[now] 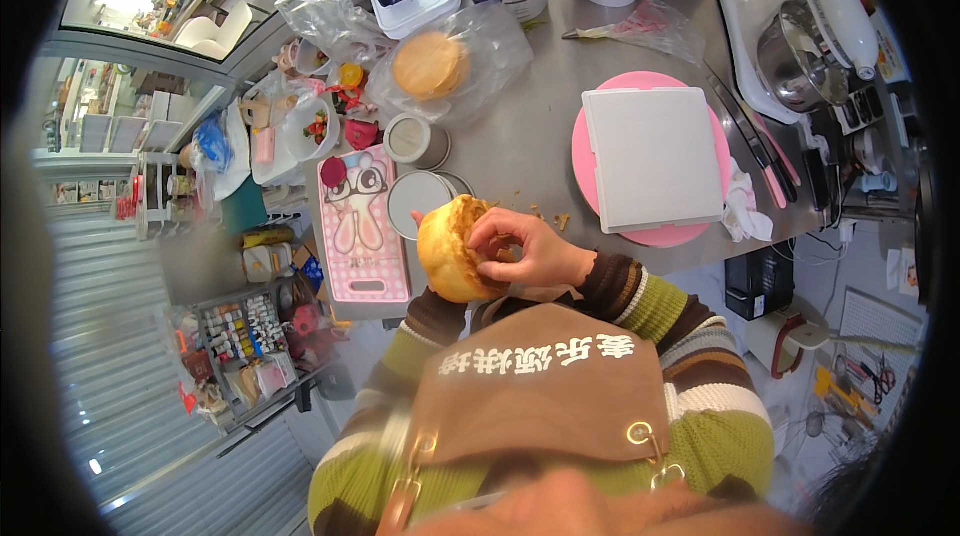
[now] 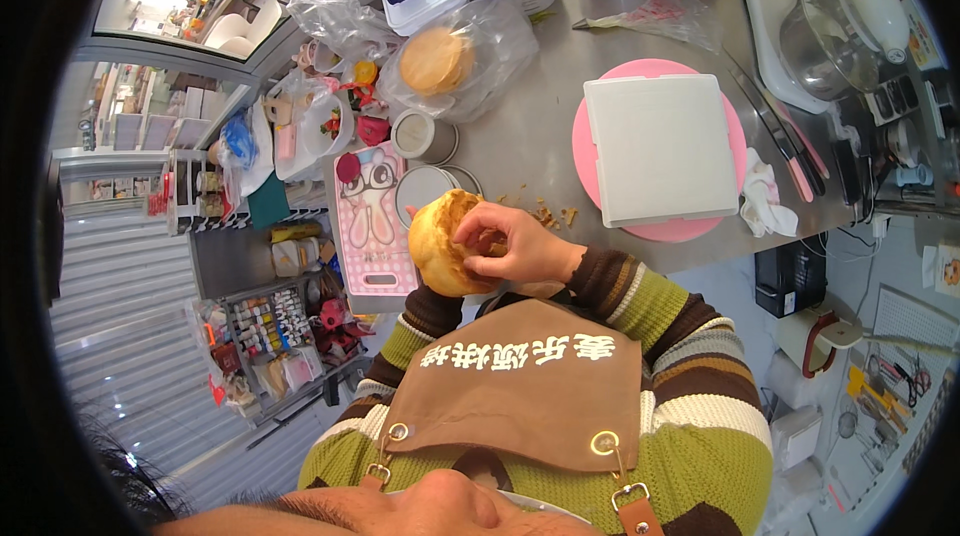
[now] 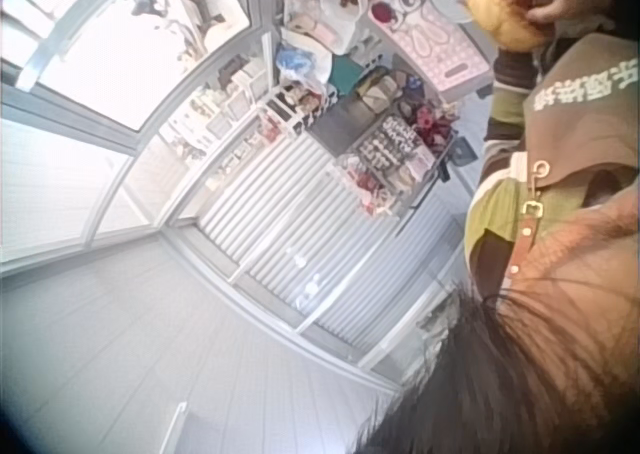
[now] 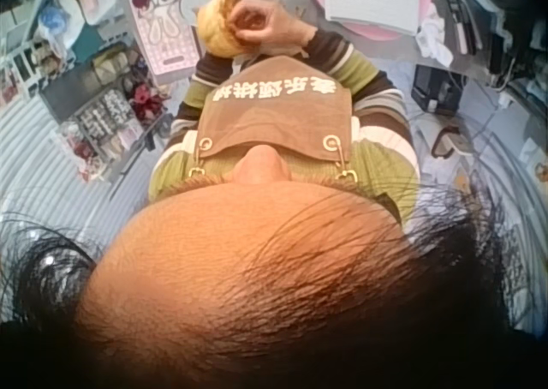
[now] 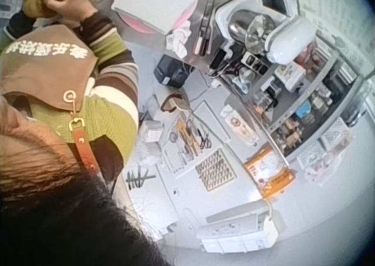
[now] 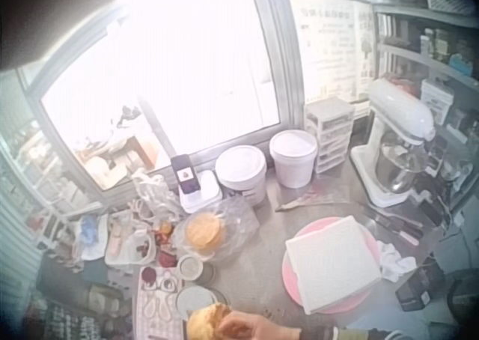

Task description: The person retrieves a white cutting board and places it on a pink turntable. They remove a round cake from a metal tin, place it on the board, and use a long knife to slice off the domed top layer.

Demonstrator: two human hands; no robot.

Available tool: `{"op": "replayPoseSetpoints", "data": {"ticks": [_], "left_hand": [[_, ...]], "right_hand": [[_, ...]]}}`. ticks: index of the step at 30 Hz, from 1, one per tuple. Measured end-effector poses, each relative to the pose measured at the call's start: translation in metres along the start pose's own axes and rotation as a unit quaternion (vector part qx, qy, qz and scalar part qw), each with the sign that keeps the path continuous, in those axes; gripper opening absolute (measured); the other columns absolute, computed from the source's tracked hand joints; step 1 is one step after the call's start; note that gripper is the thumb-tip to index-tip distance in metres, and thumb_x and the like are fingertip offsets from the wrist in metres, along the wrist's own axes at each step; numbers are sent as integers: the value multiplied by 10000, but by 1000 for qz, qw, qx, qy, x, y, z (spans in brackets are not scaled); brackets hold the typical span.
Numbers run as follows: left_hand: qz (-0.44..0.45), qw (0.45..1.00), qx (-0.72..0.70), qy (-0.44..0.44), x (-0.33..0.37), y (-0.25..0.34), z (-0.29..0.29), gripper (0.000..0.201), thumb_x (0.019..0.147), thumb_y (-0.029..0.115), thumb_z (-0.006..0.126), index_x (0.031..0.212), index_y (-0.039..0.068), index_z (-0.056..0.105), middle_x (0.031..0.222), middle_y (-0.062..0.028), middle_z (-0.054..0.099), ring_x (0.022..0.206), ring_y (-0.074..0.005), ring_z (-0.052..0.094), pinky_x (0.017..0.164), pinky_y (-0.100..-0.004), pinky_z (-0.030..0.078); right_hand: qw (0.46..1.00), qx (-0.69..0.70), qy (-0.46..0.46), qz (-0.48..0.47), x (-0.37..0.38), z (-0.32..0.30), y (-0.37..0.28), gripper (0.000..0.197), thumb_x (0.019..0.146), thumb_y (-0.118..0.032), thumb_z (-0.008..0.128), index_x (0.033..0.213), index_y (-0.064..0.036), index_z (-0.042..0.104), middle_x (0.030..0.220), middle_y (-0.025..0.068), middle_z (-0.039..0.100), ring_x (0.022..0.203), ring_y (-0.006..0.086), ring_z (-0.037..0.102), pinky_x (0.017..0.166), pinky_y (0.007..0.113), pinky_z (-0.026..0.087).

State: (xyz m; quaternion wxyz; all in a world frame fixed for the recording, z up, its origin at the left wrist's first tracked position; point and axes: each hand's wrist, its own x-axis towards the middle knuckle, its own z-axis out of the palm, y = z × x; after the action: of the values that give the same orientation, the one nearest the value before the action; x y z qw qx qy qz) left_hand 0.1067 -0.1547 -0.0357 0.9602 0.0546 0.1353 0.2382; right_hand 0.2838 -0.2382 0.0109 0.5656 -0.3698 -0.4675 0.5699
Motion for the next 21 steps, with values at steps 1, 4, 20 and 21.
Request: {"op": "replayPoseSetpoints", "data": {"ticks": [1, 4, 20, 21], "left_hand": [[-48, 997, -42, -54, 2, 0, -2, 774, 926, 824, 415, 1308, 167, 561, 1210, -99, 613, 1077, -307, 603, 982, -497, 506], [-23, 996, -9, 81, 3, 0, -17, 783, 898, 854, 427, 1236, 171, 608, 1161, -94, 632, 1067, -284, 599, 989, -482, 494], [51, 976, 156, 139, -9, -15, -44, 695, 978, 734, 440, 1342, 159, 576, 1322, -115, 614, 1192, -315, 595, 1056, -479, 486], [66, 958, 215, 178, -11, -16, -44, 704, 982, 731, 431, 1362, 153, 564, 1348, -124, 602, 1204, -327, 592, 1059, -486, 486]], "right_hand": [[999, -40, 4, -9, 0, 0, -2, 218, 862, -65, 757, 1058, -62, 663, 1059, 33, 623, 897, 126, 633, 804, 280, 533], [989, -141, -3, -35, 0, 1, -4, 226, 848, -83, 775, 1038, -54, 655, 1015, 70, 634, 847, 163, 643, 774, 294, 546], [973, -208, 101, -13, -5, -6, 0, 197, 832, -118, 746, 964, -45, 619, 895, 83, 647, 777, 197, 650, 692, 340, 534], [958, -245, 149, -24, -6, -11, 0, 207, 839, -138, 744, 975, -45, 620, 929, 86, 647, 813, 204, 656, 714, 348, 536]]}}
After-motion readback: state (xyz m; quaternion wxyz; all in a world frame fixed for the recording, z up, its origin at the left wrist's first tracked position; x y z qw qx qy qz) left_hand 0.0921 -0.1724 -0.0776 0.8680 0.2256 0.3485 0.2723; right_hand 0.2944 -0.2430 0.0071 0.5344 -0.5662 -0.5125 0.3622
